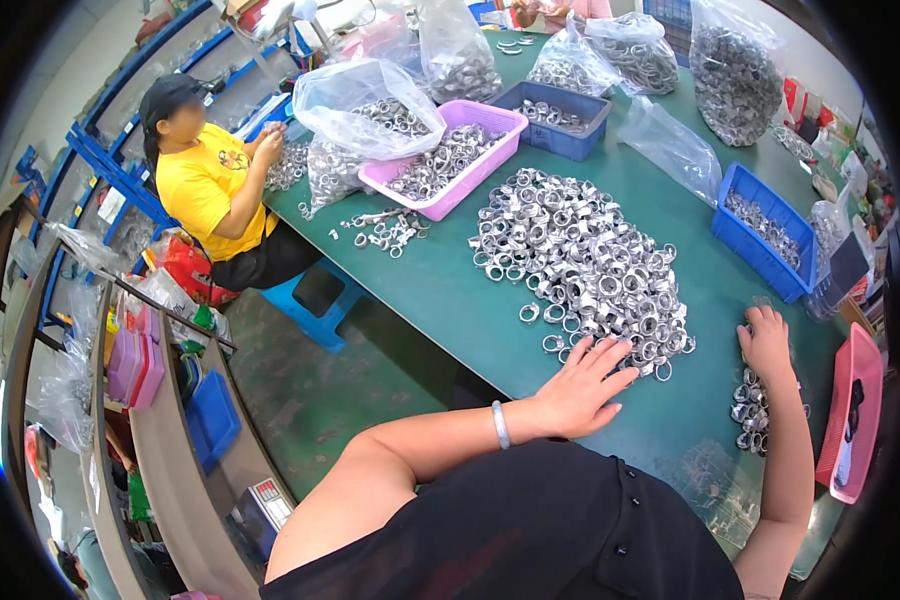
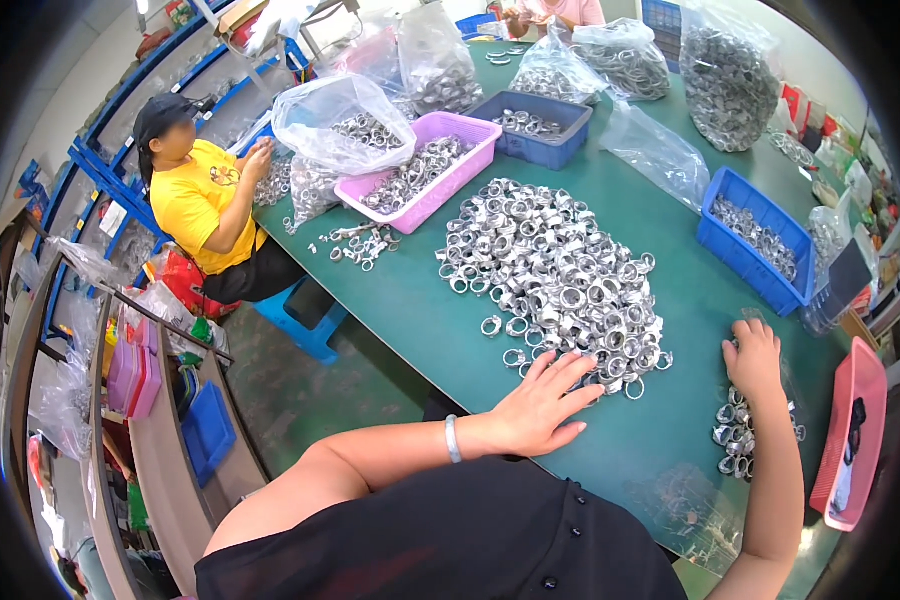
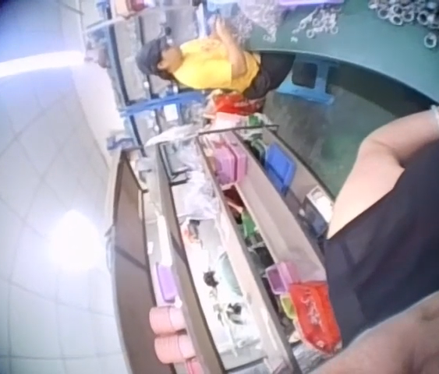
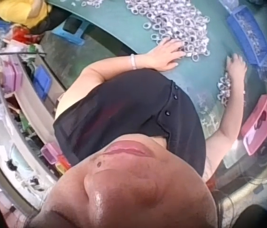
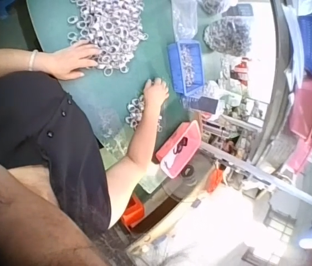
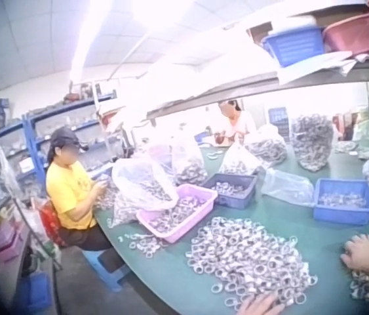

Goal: The person picks up and fits together small silver-colored metal components by hand on a green workbench, moving finished pieces into piles.

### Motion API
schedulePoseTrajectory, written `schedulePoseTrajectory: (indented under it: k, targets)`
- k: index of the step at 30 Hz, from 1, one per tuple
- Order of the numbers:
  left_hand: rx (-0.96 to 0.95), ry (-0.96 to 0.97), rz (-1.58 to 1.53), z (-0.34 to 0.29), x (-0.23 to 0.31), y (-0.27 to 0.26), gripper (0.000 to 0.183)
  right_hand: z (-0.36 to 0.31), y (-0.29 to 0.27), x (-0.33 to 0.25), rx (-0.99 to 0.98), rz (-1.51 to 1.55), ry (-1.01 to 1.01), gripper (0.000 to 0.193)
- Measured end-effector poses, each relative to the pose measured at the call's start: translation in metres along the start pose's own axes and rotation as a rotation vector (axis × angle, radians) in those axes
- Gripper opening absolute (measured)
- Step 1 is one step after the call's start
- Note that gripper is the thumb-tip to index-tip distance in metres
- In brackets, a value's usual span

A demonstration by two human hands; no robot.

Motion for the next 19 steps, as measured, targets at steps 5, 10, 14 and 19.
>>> schedulePoseTrajectory:
  k: [5,10,14,19]
  targets:
    - [0.002,0.006,-0.014,0.000,0.001,-0.001,0.051,-0.016,-0.004,0.015,-0.078,0.097,0.113,0.031]
    - [-0.016,-0.008,-0.011,-0.001,-0.001,0.000,0.052,-0.016,-0.016,0.002,0.183,-0.033,0.022,0.031]
    - [0.001,0.003,-0.009,-0.001,-0.001,0.000,0.052,-0.016,-0.004,0.019,-0.092,0.119,0.118,0.029]
    - [-0.013,-0.002,-0.009,-0.002,-0.001,0.001,0.052,-0.019,-0.003,0.019,-0.074,0.122,0.092,0.028]
Point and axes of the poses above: each hand's wrist, its own z-axis towards the middle knuckle, its own y-axis out of the palm, x = y × z, the point moved 5 cm from there along z, towards the middle knuckle, and after that the axes turned 7 degrees about z, right-handed, at the moved point
